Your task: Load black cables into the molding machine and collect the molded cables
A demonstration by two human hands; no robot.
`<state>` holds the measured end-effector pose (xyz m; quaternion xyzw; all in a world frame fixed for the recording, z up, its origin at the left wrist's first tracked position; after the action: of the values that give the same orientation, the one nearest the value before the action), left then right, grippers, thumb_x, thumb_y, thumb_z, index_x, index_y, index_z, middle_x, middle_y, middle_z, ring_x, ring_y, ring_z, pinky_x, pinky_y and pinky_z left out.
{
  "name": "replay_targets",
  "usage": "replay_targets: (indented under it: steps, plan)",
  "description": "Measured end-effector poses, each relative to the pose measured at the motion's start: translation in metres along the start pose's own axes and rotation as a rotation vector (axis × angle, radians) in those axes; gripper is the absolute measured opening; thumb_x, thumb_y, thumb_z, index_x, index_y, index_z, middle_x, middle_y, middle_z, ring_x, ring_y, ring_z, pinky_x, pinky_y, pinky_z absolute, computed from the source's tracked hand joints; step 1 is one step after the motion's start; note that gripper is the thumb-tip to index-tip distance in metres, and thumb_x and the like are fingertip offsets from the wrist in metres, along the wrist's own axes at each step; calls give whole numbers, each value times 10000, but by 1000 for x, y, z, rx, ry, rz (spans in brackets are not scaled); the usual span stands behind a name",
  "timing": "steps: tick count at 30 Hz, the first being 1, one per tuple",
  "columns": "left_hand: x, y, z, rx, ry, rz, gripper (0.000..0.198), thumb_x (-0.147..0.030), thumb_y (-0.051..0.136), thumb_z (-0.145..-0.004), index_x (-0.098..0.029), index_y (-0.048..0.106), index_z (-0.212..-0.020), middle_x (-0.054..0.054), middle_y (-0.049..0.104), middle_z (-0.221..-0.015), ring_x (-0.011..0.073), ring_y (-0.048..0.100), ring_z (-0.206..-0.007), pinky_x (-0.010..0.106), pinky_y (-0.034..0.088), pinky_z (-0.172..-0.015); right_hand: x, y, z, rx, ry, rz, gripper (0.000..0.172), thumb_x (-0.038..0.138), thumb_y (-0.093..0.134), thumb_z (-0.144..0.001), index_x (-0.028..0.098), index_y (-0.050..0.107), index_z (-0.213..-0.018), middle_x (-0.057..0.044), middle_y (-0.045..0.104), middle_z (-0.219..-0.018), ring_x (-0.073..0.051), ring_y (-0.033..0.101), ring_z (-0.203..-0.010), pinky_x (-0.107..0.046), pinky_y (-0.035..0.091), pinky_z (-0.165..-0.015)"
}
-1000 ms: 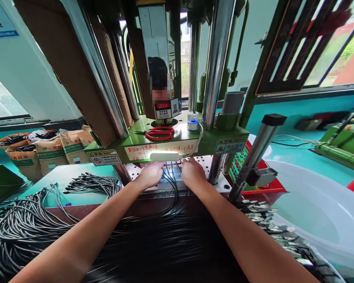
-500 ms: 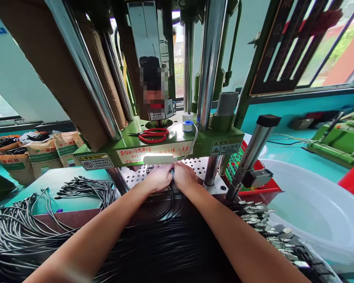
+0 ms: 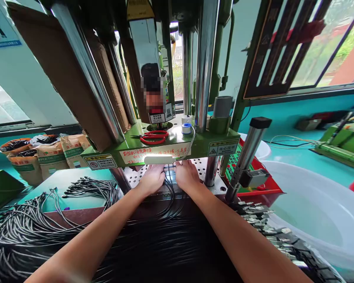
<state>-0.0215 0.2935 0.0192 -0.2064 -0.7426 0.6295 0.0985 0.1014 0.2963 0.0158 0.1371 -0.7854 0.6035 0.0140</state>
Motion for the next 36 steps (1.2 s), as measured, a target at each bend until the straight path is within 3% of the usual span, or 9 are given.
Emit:
replay_targets:
  steps: [3,7,18,25,29,32,36]
  plan:
    - [11,4,15,-24,-55,-39,518,-209,296,-891,-47,393,-1374,157,397,-1461,247,311,-1376,432,198,-1148,8,2,8,-47,-58,-7,454,399,399,-944,152,556,-1290,-150,530,-1319,-279,436,-1235,-355,311,-1029]
    - [12,10,22,-29,-62,-67,502,-247,296,-913,-76,427,-1366,120,405,-1463,240,316,-1376,437,199,-1151,21,9,13,-54,-129,-6,482,419,378,-950,135,553,-1297,-145,531,-1327,-268,431,-1246,-350,283,-1063]
    - [6,14,10,-60,-123,-73,501,-323,285,-923,-166,437,-1374,69,456,-1436,236,362,-1344,439,207,-1143,21,18,8,-31,-144,26,465,326,329,-958,107,514,-1324,-170,536,-1307,-285,426,-1241,-398,240,-1074]
    - [7,22,-2,-1,-259,-10,524,-357,250,-916,-191,419,-1384,58,408,-1470,252,304,-1371,488,155,-1143,18,19,-2,23,-148,9,441,302,332,-958,128,501,-1326,-174,506,-1330,-287,398,-1254,-399,219,-1077]
    - [5,19,-10,40,-284,0,542,-399,224,-919,-187,432,-1373,75,403,-1472,277,319,-1366,560,157,-1120,20,14,-5,54,-151,-39,423,287,415,-941,107,515,-1310,-193,523,-1303,-299,421,-1246,-424,266,-1055]
    - [4,10,-10,41,-283,2,516,-381,269,-907,-192,448,-1353,91,422,-1457,284,349,-1350,585,188,-1101,24,3,-7,53,-139,-117,381,300,539,-906,125,553,-1245,-153,549,-1276,-289,471,-1208,-478,329,-1027]
    - [-3,-16,8,-52,-231,-8,478,-261,350,-872,-159,458,-1327,127,463,-1418,265,386,-1322,507,247,-1108,33,-21,-11,-5,-51,-321,307,325,563,-910,179,569,-1181,-86,571,-1224,-230,581,-1046,-450,489,-882]
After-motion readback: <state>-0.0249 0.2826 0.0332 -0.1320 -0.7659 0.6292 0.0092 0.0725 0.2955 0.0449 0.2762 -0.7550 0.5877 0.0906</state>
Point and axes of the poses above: each hand's wrist, its own z-axis away from the middle knuckle, its own y-axis out of the palm, x = y × z, the point moved 6 cm from there along -z, towards the middle knuckle
